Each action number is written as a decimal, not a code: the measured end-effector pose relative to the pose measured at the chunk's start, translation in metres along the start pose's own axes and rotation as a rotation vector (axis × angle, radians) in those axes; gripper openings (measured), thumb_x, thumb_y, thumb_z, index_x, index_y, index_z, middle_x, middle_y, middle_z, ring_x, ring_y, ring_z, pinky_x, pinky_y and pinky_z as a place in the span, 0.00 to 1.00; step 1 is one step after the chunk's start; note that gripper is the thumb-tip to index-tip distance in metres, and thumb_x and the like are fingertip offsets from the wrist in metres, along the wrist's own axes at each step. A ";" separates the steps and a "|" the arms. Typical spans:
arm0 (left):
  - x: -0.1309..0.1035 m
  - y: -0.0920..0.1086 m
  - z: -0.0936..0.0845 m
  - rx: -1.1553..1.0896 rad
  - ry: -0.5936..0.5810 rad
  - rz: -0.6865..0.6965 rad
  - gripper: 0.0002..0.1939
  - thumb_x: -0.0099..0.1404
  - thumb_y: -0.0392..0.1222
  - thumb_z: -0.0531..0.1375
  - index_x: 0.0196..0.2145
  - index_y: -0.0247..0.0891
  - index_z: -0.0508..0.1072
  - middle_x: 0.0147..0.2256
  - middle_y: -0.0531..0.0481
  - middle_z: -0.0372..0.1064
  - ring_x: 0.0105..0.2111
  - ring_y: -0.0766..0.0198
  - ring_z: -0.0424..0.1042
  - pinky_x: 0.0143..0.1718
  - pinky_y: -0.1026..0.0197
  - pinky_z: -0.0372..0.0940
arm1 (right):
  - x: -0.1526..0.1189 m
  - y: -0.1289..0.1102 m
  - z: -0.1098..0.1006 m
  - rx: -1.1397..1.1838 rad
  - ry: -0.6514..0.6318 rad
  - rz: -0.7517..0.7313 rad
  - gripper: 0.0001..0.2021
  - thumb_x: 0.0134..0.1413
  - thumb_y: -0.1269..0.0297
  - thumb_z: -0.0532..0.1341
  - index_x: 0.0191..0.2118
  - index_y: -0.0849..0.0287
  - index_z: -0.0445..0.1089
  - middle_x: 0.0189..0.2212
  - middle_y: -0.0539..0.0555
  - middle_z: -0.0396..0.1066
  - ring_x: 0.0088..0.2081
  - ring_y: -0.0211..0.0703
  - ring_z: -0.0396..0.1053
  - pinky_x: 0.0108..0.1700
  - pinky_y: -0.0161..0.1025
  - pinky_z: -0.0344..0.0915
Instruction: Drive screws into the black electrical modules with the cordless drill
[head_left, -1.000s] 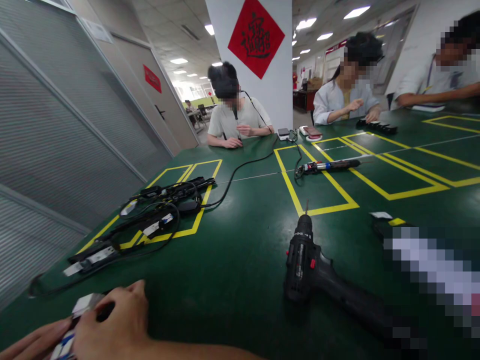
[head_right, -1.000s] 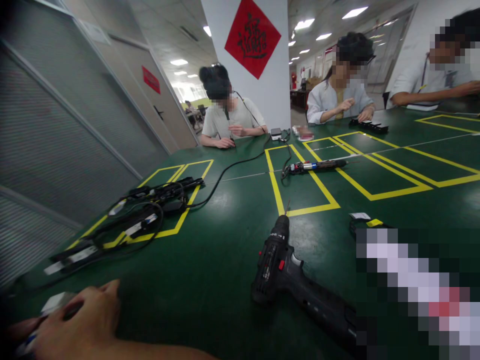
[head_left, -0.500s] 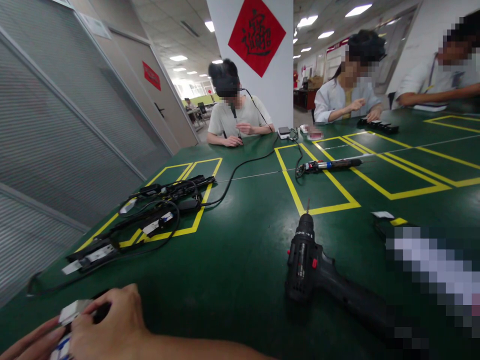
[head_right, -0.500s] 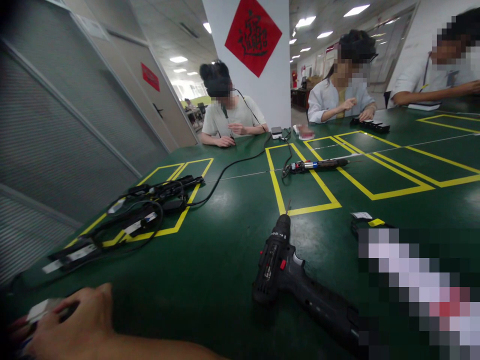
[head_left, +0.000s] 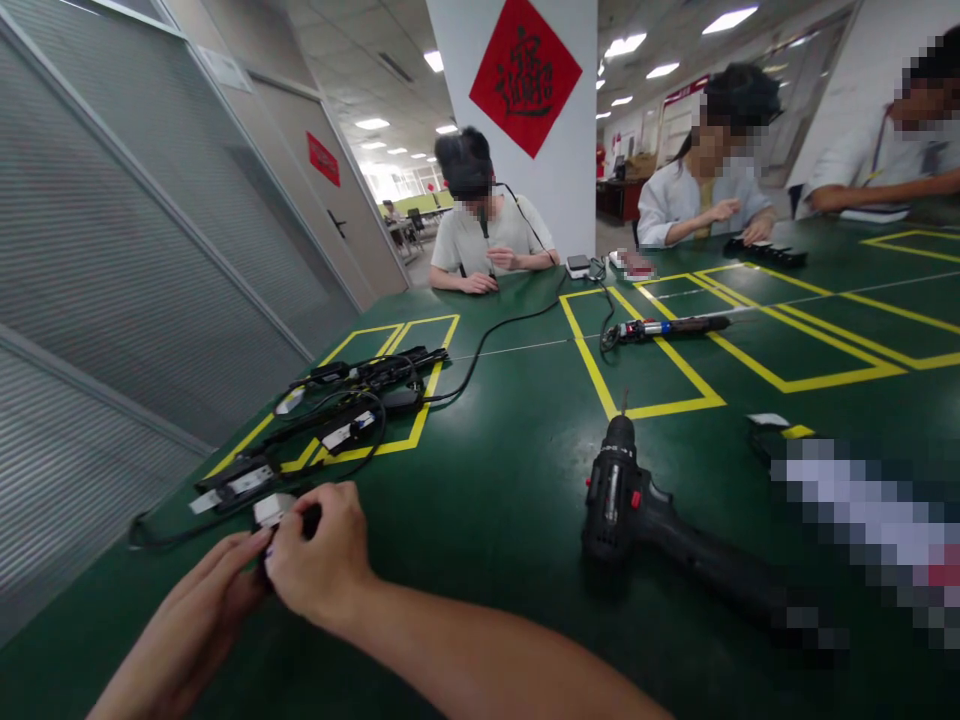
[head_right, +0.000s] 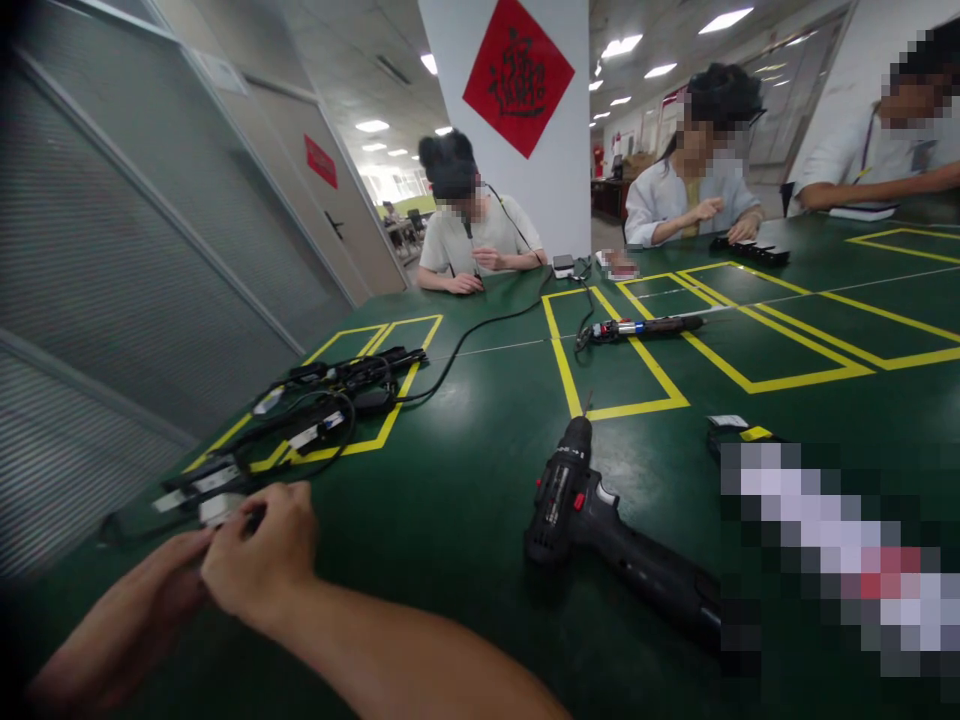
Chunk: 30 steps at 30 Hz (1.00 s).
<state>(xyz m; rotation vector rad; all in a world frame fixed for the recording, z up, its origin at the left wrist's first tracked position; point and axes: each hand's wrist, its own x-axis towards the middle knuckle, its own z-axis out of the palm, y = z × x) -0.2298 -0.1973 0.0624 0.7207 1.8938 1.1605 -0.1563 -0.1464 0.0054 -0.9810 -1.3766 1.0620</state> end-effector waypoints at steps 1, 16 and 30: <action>0.003 0.001 0.004 -0.007 -0.055 0.041 0.05 0.64 0.45 0.57 0.36 0.50 0.73 0.34 0.69 0.76 0.30 0.73 0.72 0.34 0.70 0.67 | 0.003 -0.003 -0.007 -0.004 0.030 0.002 0.09 0.59 0.64 0.60 0.45 0.59 0.70 0.45 0.54 0.71 0.42 0.45 0.72 0.41 0.47 0.69; -0.026 0.044 0.135 -0.146 -0.820 0.071 0.20 0.58 0.41 0.63 0.47 0.37 0.67 0.40 0.45 0.72 0.35 0.62 0.73 0.38 0.58 0.70 | -0.006 -0.032 -0.179 0.079 0.216 0.138 0.12 0.61 0.63 0.58 0.50 0.57 0.68 0.48 0.55 0.70 0.41 0.44 0.72 0.41 0.46 0.70; -0.031 0.069 0.239 0.167 -0.916 0.396 0.24 0.52 0.46 0.65 0.46 0.38 0.67 0.35 0.48 0.72 0.32 0.63 0.71 0.31 0.63 0.63 | -0.047 -0.067 -0.309 -0.271 0.106 0.098 0.16 0.62 0.65 0.58 0.54 0.58 0.65 0.48 0.56 0.71 0.45 0.47 0.72 0.44 0.49 0.70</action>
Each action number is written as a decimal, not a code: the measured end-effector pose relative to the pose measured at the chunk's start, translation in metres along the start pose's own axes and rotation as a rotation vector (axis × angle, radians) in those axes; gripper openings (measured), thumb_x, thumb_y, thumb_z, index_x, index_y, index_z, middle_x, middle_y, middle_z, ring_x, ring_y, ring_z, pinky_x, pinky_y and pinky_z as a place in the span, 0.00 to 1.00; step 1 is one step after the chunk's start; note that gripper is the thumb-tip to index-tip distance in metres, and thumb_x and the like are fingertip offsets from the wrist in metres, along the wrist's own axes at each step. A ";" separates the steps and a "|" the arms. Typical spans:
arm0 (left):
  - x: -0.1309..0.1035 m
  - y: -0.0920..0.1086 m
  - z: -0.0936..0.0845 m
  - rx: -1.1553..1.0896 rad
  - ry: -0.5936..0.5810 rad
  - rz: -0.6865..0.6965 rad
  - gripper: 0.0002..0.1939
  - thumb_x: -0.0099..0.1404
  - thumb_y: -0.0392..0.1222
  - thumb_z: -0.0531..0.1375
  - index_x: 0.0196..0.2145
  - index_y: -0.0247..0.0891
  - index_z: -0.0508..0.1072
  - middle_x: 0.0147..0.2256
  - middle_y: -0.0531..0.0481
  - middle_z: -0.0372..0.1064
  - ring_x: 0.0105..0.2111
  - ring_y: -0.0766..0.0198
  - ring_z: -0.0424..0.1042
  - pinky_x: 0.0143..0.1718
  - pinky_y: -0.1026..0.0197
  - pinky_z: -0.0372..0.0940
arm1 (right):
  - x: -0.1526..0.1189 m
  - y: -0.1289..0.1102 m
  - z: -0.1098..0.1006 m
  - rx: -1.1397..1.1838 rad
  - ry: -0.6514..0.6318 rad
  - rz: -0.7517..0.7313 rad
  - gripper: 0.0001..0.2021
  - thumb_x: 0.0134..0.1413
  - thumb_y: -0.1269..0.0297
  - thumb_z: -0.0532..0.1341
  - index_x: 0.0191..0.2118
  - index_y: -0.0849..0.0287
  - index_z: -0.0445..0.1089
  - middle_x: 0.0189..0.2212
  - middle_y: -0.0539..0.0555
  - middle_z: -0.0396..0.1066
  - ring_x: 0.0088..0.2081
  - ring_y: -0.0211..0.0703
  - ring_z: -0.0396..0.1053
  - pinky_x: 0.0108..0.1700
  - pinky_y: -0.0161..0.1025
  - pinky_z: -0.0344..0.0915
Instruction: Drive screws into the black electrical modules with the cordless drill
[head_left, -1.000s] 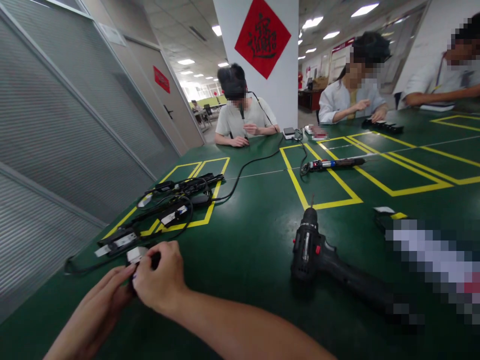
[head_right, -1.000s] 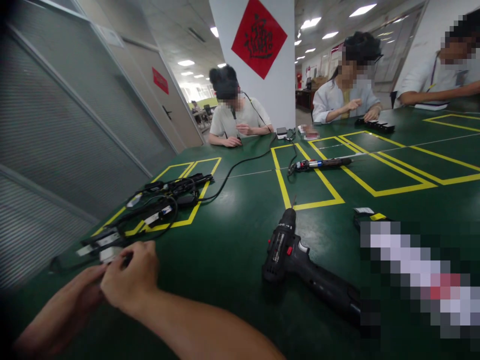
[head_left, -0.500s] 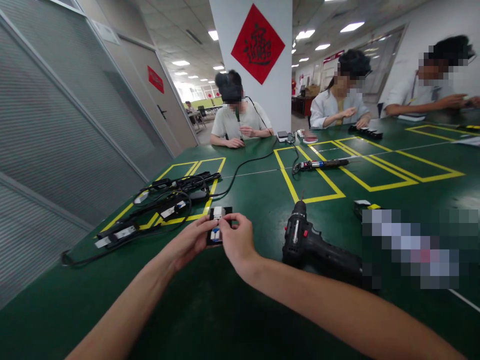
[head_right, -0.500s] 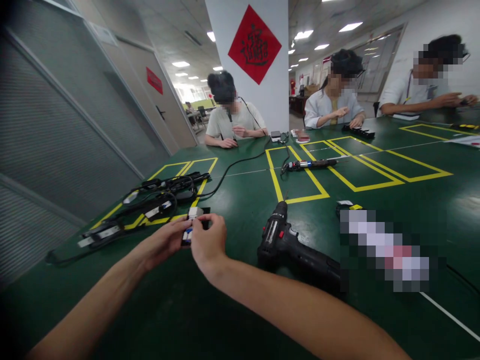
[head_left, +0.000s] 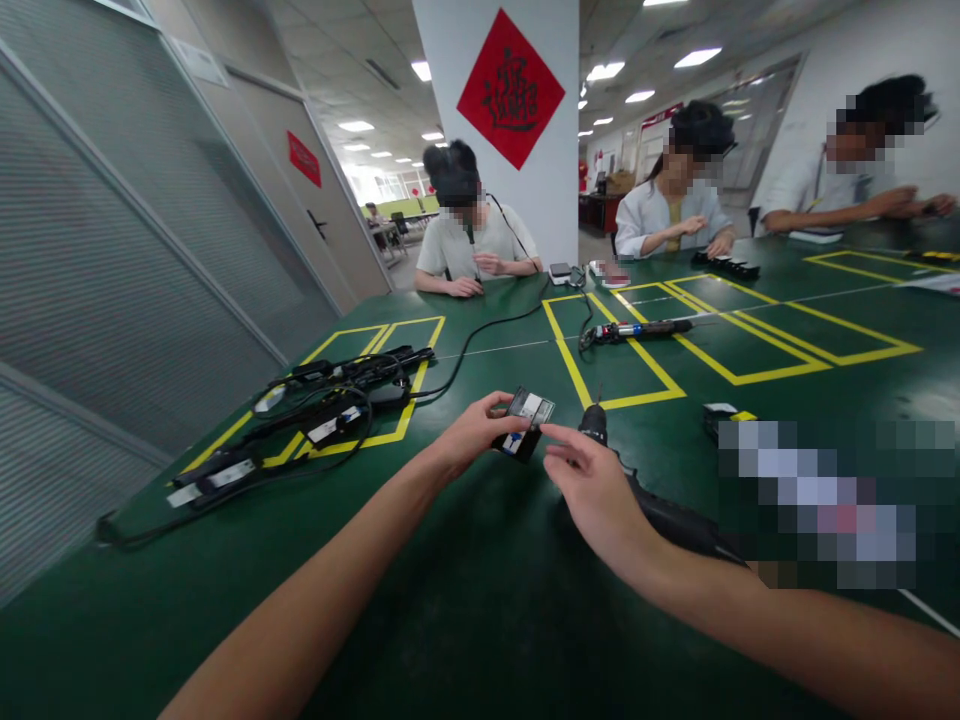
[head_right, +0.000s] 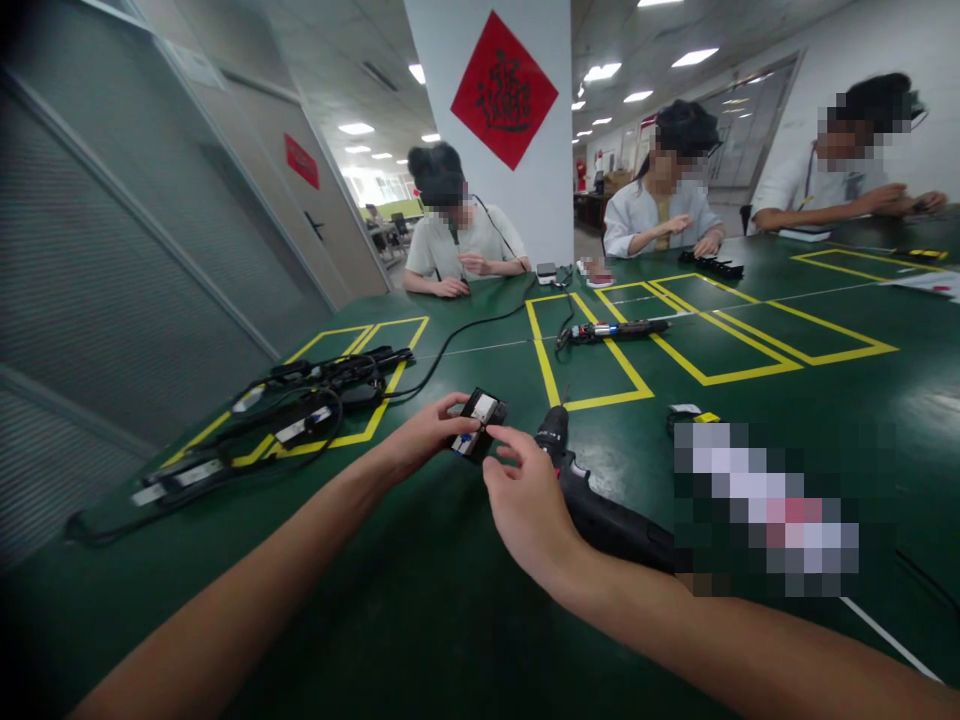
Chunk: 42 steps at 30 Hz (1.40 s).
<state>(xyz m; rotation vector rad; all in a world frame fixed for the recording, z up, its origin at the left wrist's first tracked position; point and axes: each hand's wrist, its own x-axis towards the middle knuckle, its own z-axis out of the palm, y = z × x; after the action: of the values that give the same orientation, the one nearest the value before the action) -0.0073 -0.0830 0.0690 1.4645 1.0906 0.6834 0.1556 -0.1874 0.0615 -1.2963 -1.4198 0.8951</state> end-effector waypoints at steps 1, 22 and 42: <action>0.005 0.000 -0.001 0.048 0.007 0.021 0.24 0.52 0.46 0.65 0.46 0.38 0.66 0.35 0.49 0.72 0.32 0.63 0.71 0.32 0.63 0.63 | -0.003 -0.004 -0.008 -0.077 -0.027 -0.050 0.16 0.61 0.67 0.58 0.55 0.58 0.64 0.51 0.56 0.69 0.49 0.47 0.69 0.48 0.49 0.68; 0.057 -0.036 -0.026 0.655 0.118 0.204 0.29 0.51 0.53 0.63 0.49 0.38 0.69 0.43 0.46 0.71 0.40 0.56 0.71 0.41 0.56 0.65 | -0.015 0.023 -0.055 -1.117 -0.262 -0.237 0.29 0.59 0.53 0.54 0.61 0.66 0.61 0.56 0.72 0.65 0.48 0.64 0.69 0.44 0.57 0.68; 0.061 -0.060 -0.020 0.567 0.156 0.477 0.22 0.60 0.44 0.58 0.52 0.39 0.65 0.49 0.44 0.63 0.51 0.56 0.63 0.56 0.51 0.57 | -0.021 0.043 -0.071 -1.135 -0.309 -0.165 0.33 0.53 0.67 0.56 0.65 0.66 0.52 0.50 0.68 0.68 0.29 0.54 0.75 0.27 0.52 0.74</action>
<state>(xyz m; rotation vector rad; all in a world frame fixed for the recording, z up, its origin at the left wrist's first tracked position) -0.0154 -0.0230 0.0058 2.2323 1.1141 0.8718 0.2345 -0.2080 0.0344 -1.8252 -2.3977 0.0987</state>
